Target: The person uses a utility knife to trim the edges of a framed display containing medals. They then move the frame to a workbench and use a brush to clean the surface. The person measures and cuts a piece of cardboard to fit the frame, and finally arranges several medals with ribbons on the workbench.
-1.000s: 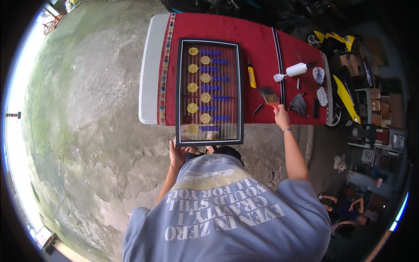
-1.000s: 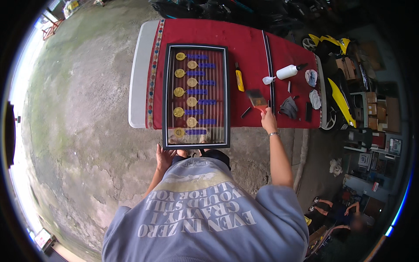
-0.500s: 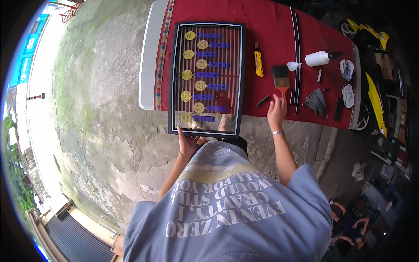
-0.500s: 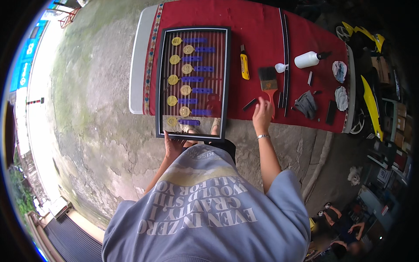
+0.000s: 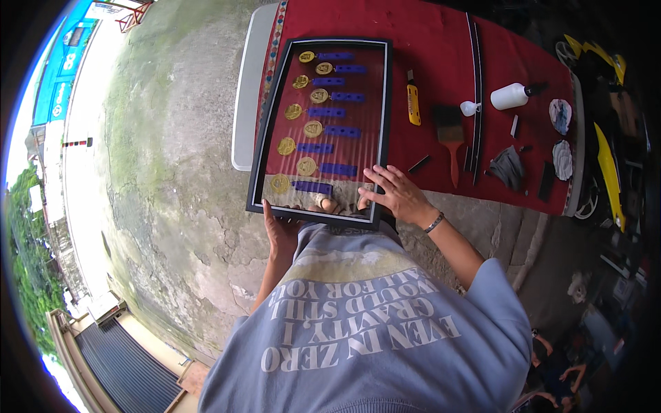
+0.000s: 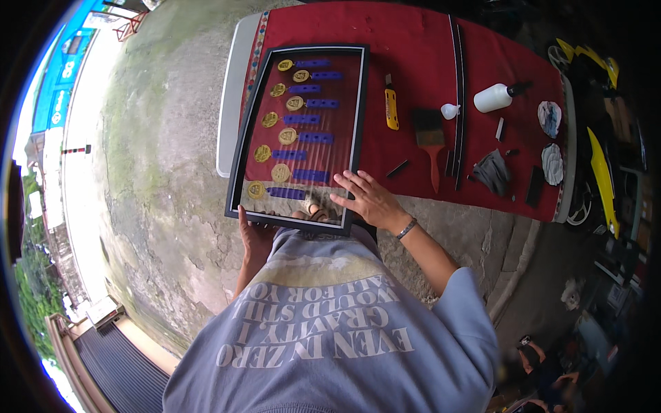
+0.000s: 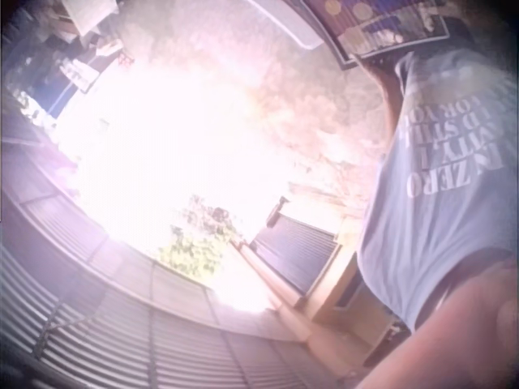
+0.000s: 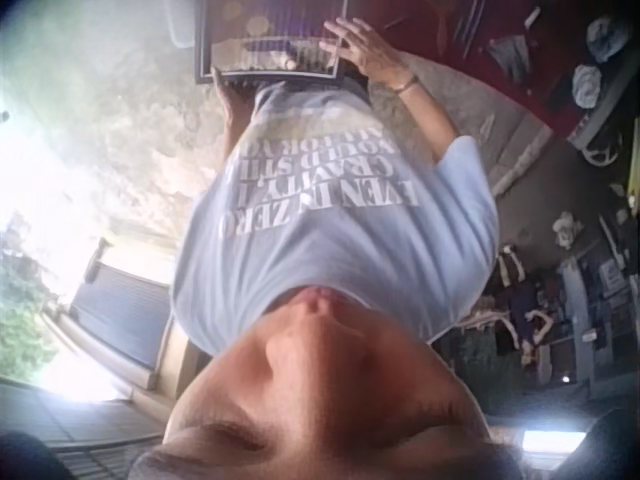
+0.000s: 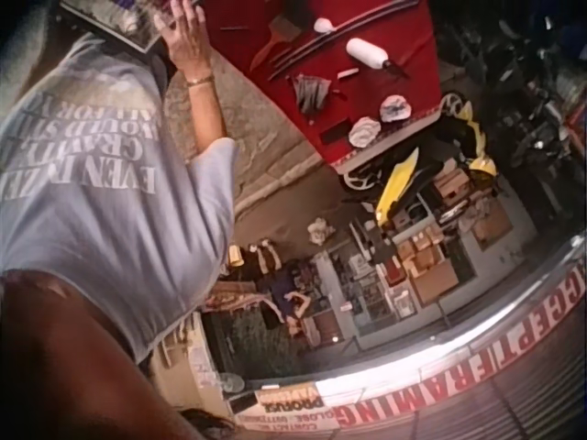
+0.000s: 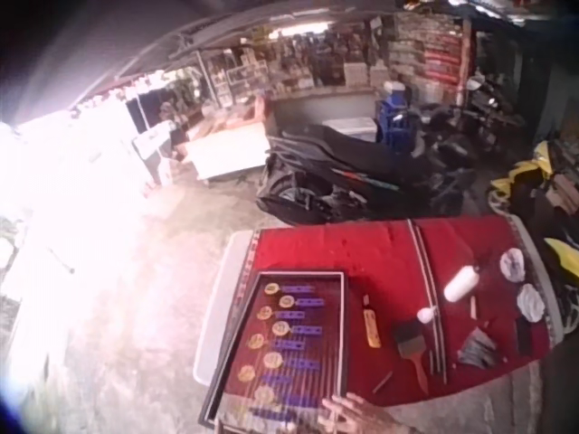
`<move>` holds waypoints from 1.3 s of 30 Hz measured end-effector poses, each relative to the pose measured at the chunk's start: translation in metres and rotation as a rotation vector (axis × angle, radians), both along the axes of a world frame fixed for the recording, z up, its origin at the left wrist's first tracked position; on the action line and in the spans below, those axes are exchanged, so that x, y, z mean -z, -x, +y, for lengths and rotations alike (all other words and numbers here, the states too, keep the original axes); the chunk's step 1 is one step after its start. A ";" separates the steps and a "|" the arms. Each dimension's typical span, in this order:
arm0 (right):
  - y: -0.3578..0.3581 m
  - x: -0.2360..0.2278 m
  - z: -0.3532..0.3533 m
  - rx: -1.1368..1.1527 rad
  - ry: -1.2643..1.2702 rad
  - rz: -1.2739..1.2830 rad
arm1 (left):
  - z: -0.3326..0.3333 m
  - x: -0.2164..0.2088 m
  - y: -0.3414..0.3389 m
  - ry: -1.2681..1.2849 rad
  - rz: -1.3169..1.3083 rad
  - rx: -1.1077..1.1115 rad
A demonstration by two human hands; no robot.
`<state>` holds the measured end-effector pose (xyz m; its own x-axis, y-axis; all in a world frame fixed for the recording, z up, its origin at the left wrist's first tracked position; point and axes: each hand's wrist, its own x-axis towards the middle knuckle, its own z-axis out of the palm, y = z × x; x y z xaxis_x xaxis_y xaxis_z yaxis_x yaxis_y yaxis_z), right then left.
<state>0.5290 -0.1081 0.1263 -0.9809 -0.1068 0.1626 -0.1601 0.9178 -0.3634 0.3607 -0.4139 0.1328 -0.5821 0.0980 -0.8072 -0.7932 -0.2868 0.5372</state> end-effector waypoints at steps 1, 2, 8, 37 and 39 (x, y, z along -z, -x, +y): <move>0.004 -0.006 0.004 0.013 -0.017 -0.001 | 0.001 -0.006 0.001 0.011 0.002 -0.004; 0.009 -0.016 0.011 0.044 -0.074 -0.021 | 0.002 -0.011 0.002 0.011 0.021 -0.003; 0.016 -0.032 0.038 0.098 -0.128 -0.089 | 0.016 -0.038 0.001 0.008 0.066 -0.018; 0.046 -0.041 0.061 0.265 0.327 0.202 | 0.035 -0.132 0.024 -0.218 0.281 0.144; 0.080 -0.047 0.079 0.206 0.259 0.399 | 0.051 -0.168 0.039 -0.217 0.379 0.206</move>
<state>0.4488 -0.0289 0.1733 -0.8336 0.1750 0.5239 -0.1585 0.8328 -0.5303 0.3213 -0.3627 0.3006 -0.7818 0.3852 -0.4902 -0.6055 -0.2818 0.7443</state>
